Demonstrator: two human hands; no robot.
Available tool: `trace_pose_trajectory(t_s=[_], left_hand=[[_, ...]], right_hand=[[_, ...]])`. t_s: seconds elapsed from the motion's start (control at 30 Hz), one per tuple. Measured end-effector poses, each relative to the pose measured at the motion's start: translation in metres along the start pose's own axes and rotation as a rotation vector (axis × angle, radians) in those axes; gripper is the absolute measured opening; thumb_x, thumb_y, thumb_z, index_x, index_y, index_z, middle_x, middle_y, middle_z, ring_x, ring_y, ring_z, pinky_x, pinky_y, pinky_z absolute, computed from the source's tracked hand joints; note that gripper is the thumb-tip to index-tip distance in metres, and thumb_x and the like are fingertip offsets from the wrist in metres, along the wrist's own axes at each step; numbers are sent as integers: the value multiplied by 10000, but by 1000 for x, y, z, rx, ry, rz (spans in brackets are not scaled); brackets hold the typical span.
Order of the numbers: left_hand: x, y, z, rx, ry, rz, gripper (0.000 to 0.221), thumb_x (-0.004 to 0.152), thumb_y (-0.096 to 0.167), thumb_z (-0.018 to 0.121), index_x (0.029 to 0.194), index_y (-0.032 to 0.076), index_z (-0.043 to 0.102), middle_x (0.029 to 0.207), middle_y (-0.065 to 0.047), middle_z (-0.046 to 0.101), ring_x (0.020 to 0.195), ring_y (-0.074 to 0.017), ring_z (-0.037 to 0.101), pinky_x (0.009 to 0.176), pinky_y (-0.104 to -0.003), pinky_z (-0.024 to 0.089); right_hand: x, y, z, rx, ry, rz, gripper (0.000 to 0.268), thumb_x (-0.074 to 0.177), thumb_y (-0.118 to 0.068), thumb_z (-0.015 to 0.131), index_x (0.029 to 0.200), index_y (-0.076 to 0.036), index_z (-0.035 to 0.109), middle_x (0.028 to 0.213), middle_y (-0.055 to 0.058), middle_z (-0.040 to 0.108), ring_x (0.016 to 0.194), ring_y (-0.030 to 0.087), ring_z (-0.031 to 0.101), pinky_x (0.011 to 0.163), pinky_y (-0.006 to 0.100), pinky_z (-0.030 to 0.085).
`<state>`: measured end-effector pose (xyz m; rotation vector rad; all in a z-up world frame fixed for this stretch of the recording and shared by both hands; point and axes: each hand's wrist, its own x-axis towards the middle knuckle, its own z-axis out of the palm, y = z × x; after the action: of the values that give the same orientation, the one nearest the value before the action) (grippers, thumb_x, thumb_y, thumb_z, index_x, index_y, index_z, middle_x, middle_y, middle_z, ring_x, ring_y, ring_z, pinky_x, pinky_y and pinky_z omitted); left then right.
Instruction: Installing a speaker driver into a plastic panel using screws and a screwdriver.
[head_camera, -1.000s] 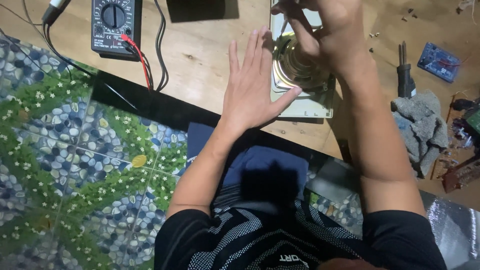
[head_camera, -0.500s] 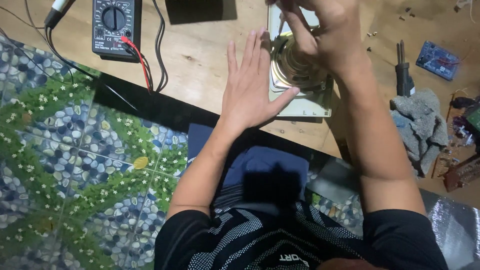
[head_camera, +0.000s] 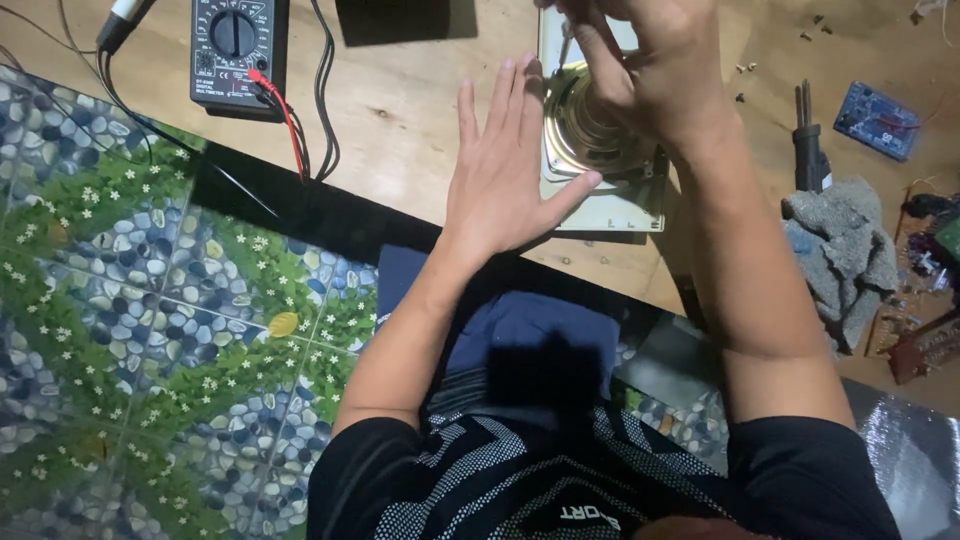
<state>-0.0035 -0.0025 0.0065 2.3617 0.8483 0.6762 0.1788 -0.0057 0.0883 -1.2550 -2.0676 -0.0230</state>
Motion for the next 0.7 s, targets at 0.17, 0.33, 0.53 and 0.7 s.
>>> trace_pose_trajectory(t_s=[0.17,0.33,0.53,0.7], left_hand=[[-1,-4,3,19,-1,14,1019,968,598,619,1517,-200,304,1660,-291,210,1582,-352,115,1284,-610,-4],[-3,-8,10,-16,67,59,833,966,574,601,1262,-203,544,1635,-312,221,1567,-371,90,1274,-628,-12],[-2,-6,5,62,-45,-7,1076,942,618,650,1563,-157,236,1677,-278,193,1591,-351,109,1289,-593,-8],[-1,-6,5,97,-44,-12,1073,999,681,534,1562,-172,204,1678,-294,206,1594,-338,128,1286,-575,-31]], right_hand=[[8,-6,7,83,7,-19,262,945,298,772,1164,168,712,1019,231,780,879,294,742,737,350,585],[10,-10,13,-32,92,-87,232,914,210,850,1113,123,771,971,180,800,731,248,684,677,355,536],[11,-16,12,-67,99,-32,54,1103,104,723,1121,155,726,916,203,757,730,283,678,683,377,535],[4,-7,11,210,100,47,105,1053,312,680,1094,218,658,975,273,727,886,344,768,767,376,610]])
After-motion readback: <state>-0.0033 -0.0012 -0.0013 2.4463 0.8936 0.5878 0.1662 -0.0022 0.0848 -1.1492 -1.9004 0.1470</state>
